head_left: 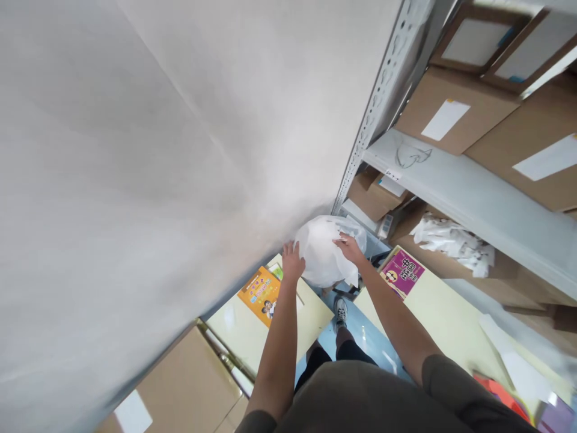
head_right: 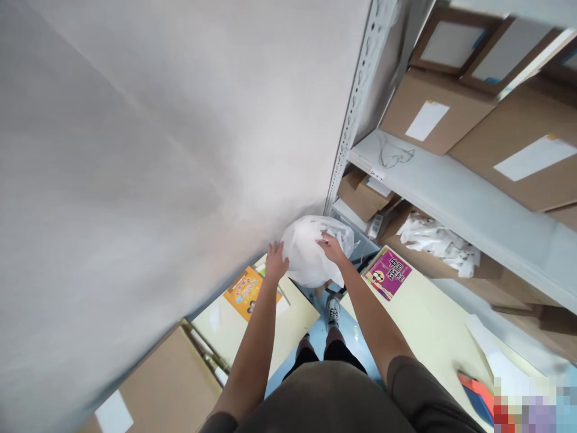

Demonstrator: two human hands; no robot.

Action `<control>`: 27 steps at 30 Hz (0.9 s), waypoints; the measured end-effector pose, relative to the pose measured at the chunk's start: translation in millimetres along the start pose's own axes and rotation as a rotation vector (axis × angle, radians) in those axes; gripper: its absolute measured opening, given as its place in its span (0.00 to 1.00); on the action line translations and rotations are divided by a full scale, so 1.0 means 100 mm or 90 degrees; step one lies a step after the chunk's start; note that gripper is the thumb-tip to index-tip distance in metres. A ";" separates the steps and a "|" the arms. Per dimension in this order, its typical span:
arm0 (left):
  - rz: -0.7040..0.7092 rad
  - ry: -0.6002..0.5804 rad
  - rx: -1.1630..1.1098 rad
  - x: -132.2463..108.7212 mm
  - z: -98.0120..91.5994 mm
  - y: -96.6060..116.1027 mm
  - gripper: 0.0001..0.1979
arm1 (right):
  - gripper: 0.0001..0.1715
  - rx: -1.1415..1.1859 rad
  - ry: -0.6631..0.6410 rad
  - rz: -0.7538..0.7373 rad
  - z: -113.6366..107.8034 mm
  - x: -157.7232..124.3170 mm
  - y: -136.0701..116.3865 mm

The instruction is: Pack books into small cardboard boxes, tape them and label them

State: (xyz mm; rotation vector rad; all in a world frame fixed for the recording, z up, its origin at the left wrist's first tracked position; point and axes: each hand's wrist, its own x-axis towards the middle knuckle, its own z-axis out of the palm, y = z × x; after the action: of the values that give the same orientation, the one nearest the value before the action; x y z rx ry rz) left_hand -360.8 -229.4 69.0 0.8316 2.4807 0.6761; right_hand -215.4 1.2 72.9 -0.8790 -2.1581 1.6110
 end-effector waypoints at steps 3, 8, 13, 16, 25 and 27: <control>0.043 0.033 -0.026 -0.10 -0.23 0.13 0.39 | 0.26 0.020 0.021 -0.043 -0.17 -0.14 -0.30; 0.126 0.071 -0.139 -0.19 -0.34 0.40 0.33 | 0.27 0.045 0.060 -0.009 -0.17 -0.40 -0.49; 0.172 0.028 -0.210 -0.07 -0.22 0.70 0.37 | 0.22 0.087 0.029 0.028 -0.03 -0.55 -0.45; 0.141 0.007 -0.153 0.01 -0.21 0.82 0.23 | 0.22 0.096 0.022 0.037 -0.04 -0.56 -0.41; 0.012 0.161 -0.186 -0.11 -0.60 0.65 0.05 | 0.22 0.017 -0.005 0.110 -0.23 -0.46 -0.22; 0.012 0.169 -0.211 -0.17 -0.74 0.58 0.09 | 0.20 -0.027 0.025 0.132 -0.20 -0.41 -0.17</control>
State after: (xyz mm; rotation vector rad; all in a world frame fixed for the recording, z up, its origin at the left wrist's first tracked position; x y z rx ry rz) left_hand -363.3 -222.3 164.2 0.6752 2.4868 1.2337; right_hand -177.7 -12.5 99.7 -1.1704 -2.1417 1.6307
